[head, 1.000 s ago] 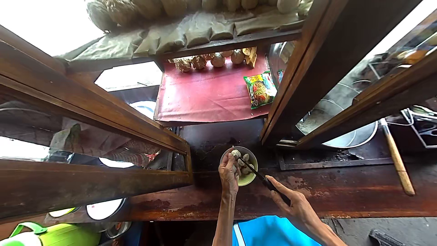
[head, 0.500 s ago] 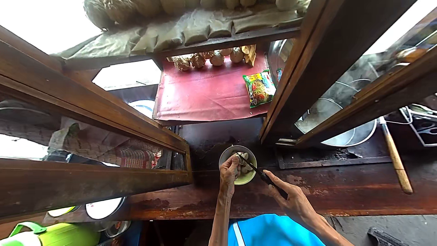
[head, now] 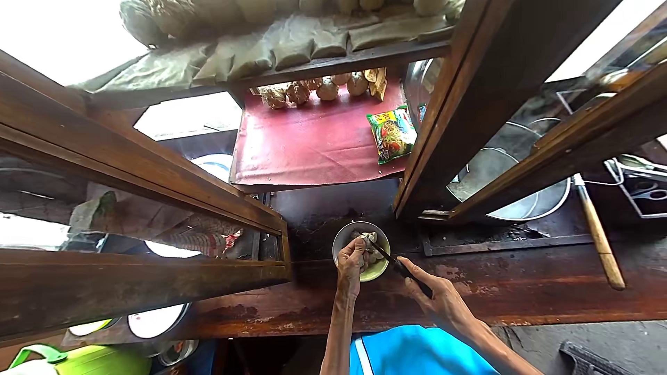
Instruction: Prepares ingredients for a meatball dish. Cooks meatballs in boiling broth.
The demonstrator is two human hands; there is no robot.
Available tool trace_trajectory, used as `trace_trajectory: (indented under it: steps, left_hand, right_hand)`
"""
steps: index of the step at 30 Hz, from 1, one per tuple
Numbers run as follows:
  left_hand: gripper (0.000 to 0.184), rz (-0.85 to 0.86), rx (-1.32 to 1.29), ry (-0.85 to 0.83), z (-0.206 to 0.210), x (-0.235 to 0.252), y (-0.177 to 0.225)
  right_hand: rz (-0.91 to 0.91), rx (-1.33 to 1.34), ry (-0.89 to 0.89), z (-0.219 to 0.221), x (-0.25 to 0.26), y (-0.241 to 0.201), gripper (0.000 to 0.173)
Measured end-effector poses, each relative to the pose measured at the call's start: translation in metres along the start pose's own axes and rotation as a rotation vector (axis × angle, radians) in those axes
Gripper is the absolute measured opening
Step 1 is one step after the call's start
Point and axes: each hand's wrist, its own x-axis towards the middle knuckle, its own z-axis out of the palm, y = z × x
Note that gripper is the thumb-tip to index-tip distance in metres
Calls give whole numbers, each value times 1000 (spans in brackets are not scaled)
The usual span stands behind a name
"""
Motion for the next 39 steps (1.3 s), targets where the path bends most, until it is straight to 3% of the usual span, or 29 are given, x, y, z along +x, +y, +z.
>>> trace_trajectory:
  steps: [5, 9, 11, 13, 16, 19, 21, 29, 35, 39]
  left_hand:
    - [31, 11, 36, 87, -7, 5, 0]
    - [22, 170, 654, 169, -23, 15, -4]
    - [38, 160, 979, 177, -23, 13, -2]
    - [53, 102, 1076, 213, -20, 11, 2]
    - [39, 11, 634, 223, -21, 7, 16]
    - [32, -94, -62, 74, -28, 0, 33]
    - [32, -99, -276, -7, -30, -4, 36]
    - [48, -143, -575, 4, -4, -8, 29]
    - [51, -158, -565, -4, 12, -12, 24]
    - [41, -144, -524, 58, 17, -14, 20]
  right_hand:
    - [72, -14, -82, -6, -8, 2, 47]
    - [187, 26, -114, -22, -21, 10, 47]
    - [220, 57, -60, -24, -23, 13, 47]
    - [218, 84, -9, -25, -21, 12, 47]
    - [208, 132, 37, -25, -18, 7, 47]
    - [188, 203, 29, -23, -15, -1, 46]
    - [143, 235, 22, -20, -13, -4, 45]
    - [16, 97, 5, -11, -14, -19, 46]
    - [-24, 9, 54, -1, -15, -14, 46]
    - [-39, -29, 97, 5, -17, -13, 46]
